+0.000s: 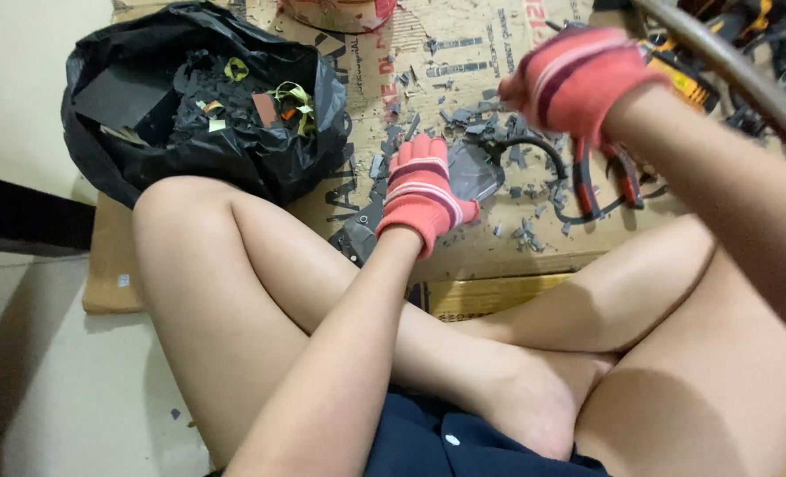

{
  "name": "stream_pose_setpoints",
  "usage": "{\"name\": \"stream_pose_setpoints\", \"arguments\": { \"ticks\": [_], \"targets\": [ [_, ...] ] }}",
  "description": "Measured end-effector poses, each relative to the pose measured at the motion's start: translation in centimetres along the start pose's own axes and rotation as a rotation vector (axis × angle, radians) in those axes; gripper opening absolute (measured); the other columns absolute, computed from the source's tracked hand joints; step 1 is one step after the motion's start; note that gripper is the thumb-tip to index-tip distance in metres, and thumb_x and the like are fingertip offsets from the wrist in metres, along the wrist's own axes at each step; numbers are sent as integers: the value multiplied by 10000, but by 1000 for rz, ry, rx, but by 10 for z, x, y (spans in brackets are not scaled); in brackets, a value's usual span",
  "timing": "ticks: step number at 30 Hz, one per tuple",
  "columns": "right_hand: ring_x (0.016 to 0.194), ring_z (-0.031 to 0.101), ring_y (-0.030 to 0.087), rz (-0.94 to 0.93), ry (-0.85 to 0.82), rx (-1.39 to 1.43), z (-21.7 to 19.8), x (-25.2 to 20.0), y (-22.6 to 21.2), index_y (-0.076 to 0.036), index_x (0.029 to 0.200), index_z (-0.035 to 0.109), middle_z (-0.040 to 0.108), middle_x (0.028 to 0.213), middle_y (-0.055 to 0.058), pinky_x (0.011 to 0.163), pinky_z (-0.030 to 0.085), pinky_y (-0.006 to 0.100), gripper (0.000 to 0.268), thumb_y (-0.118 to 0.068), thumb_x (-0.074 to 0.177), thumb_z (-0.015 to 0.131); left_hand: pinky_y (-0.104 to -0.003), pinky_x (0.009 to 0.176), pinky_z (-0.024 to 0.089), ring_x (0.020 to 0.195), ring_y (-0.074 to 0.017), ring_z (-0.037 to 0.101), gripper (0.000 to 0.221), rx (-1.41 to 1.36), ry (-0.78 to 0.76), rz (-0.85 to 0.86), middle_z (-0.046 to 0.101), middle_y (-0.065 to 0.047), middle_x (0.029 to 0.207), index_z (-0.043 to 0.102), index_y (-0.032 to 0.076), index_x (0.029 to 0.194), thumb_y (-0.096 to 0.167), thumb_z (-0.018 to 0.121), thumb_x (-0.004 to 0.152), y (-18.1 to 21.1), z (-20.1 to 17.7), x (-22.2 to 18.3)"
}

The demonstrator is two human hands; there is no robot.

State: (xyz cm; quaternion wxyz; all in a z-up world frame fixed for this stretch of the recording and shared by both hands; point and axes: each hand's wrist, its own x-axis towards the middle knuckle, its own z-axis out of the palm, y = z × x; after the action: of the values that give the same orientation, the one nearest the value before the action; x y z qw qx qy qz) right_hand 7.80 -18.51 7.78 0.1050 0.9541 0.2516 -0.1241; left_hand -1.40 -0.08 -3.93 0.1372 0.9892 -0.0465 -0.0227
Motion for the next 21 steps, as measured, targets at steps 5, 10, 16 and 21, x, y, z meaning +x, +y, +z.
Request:
{"name": "stream_pose_setpoints", "arguments": {
  "ticks": [5, 10, 16, 21],
  "targets": [
    [797, 699, 334, 128, 54, 350, -17, 13, 26, -90, 1265, 716, 765, 1047, 122, 861, 581, 459, 292, -216, 1106, 507, -464, 1046, 355, 1106, -370, 477, 905, -8, 22, 4, 514, -188, 1224, 549, 33, 1203, 548, 849, 521, -1, 3, 6],
    [918, 626, 320, 348, -126, 759, -3, -59, -22, -92, 1213, 681, 687, 1046, 214, 873, 515, 505, 422, -311, 1097, 340, -454, 1017, 361, 1051, -357, 479, 832, -5, 61, 27, 514, -177, 1172, 554, 45, 1145, 537, 835, 536, 0, 2, -2],
    [858, 687, 370, 520, -20, 1235, 81, -94, -37, 34, 1131, 733, 714, 913, 235, 931, 530, 431, 297, -83, 1011, 488, -448, 1164, 288, 1312, -249, 402, 1033, 154, -182, -124, 459, -60, 1315, 414, 141, 1391, 734, 765, 622, 18, -20, -2],
    [338, 366, 137, 793, -62, 1706, 97, -83, -44, -132, 832, 556, 403, 508, 7, 318, 307, 269, 355, -398, 1059, 498, -437, 1168, 354, 1349, -274, 479, 902, -3, -389, -296, 530, -75, 1375, 490, 155, 1378, 685, 737, 691, 40, -75, -1]
  ]
}}
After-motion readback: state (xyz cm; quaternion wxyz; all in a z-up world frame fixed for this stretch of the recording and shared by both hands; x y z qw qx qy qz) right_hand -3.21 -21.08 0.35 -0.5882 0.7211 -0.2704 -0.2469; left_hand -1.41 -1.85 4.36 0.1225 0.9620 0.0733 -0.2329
